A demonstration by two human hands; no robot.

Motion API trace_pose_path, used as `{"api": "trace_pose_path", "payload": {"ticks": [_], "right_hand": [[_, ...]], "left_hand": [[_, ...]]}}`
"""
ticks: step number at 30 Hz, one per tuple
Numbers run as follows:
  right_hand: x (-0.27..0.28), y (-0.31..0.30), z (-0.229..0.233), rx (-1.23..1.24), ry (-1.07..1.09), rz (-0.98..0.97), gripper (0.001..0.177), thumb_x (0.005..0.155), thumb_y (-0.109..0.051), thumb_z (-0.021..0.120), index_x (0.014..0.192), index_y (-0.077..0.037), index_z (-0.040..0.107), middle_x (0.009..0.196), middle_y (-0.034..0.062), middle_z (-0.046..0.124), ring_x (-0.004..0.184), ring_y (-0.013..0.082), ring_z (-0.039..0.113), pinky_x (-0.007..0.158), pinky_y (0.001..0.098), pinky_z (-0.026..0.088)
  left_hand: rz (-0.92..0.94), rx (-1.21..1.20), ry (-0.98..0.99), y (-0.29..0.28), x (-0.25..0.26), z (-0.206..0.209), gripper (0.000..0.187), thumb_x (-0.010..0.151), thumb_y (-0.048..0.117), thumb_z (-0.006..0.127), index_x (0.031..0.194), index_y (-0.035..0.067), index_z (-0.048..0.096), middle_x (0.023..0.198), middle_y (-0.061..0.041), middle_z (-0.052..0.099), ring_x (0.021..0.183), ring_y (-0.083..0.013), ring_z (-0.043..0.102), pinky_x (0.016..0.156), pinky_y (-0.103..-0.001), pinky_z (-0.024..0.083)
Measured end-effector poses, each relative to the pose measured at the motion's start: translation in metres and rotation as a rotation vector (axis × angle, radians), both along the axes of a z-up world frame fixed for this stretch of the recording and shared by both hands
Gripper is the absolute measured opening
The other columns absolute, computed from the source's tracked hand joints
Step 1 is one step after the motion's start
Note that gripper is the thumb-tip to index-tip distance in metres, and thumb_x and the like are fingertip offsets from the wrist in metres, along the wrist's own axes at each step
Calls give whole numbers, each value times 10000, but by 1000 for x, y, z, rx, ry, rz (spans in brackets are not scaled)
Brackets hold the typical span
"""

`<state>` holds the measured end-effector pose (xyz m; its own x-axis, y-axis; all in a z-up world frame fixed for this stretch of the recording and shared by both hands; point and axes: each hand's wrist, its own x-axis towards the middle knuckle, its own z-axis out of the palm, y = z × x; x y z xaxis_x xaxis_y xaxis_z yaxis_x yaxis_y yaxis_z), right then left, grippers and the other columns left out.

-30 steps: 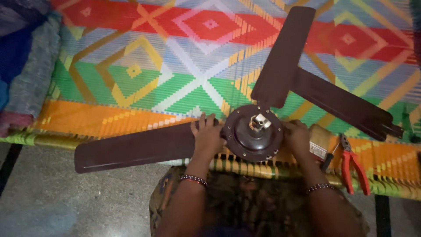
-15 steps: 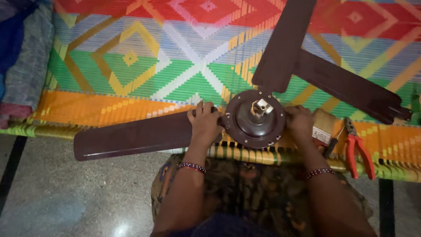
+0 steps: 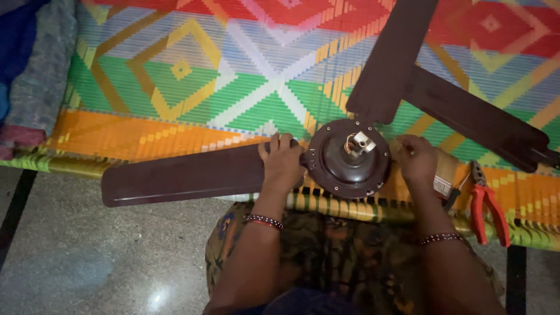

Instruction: The person wipes a fan blade with a brush, then attaches it to the fan motor housing and secures it with a screwdriver. The person repeats the process for a second blade, tightening screws to complete the assembly.

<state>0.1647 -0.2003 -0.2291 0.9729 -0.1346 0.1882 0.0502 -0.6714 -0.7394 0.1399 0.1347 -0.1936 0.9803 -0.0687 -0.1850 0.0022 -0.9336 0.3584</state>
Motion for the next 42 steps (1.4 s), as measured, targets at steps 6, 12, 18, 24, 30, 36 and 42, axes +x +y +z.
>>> {"api": "trace_pose_path", "payload": {"ticks": [6, 12, 18, 24, 30, 36, 42], "right_hand": [[-3, 7, 13, 64, 41, -49, 238, 1023, 9, 576, 1213, 11, 719, 1139, 161, 638, 920, 246, 691, 822, 361, 582], [9, -18, -44, 676, 186, -101, 207, 1018, -39, 509, 1190, -9, 620, 1000, 66, 654, 840, 180, 644, 763, 324, 588], [15, -20, -51, 376, 435, -249, 417, 1041, -340, 539, 1291, -26, 649, 953, 145, 617, 839, 287, 592, 708, 431, 476], [0, 22, -8, -351, 400, -125, 646, 1018, -609, 446, 1186, -49, 721, 1054, 220, 698, 985, 400, 662, 857, 536, 518], [-6, 40, 6, -469, 297, -95, 527, 1075, -492, 459, 1133, -49, 738, 1021, 233, 666, 943, 417, 654, 843, 524, 523], [-6, 40, -5, -502, 201, -123, 455, 1059, -429, 533, 1047, -26, 744, 1040, 232, 666, 946, 429, 651, 822, 541, 525], [-3, 39, -16, -451, 236, -172, 458, 1055, -434, 537, 1049, -23, 740, 1064, 233, 665, 949, 418, 659, 832, 535, 532]], "left_hand": [[1, -13, 83, -4, 0, 8, 609, 664, 338, 923, 1224, 242, 705, 1513, -78, 374, 1494, -352, 203, 1189, -678, 89], [-17, -27, 87, -9, -1, 19, 927, 588, 398, 955, 1417, 252, 568, 1585, -103, 312, 1518, -367, 147, 1182, -679, 69], [-50, -30, 183, -9, 1, 24, 1003, 589, 403, 965, 1467, 235, 510, 1628, -103, 243, 1537, -382, 77, 1184, -683, 12], [-54, -43, 144, -9, -2, 18, 994, 585, 416, 958, 1460, 230, 524, 1629, -102, 253, 1537, -388, 90, 1179, -698, 17], [-62, -22, 153, -9, 1, 16, 914, 625, 431, 938, 1435, 239, 561, 1630, -96, 268, 1537, -400, 96, 1171, -712, 29], [-49, -60, 137, -8, 1, 17, 936, 610, 428, 950, 1436, 222, 560, 1627, -103, 268, 1541, -388, 74, 1180, -700, 4], [-52, -68, 180, -8, 7, 23, 837, 553, 404, 967, 1320, 238, 676, 1618, -77, 293, 1552, -370, 60, 1190, -690, -4]]}}
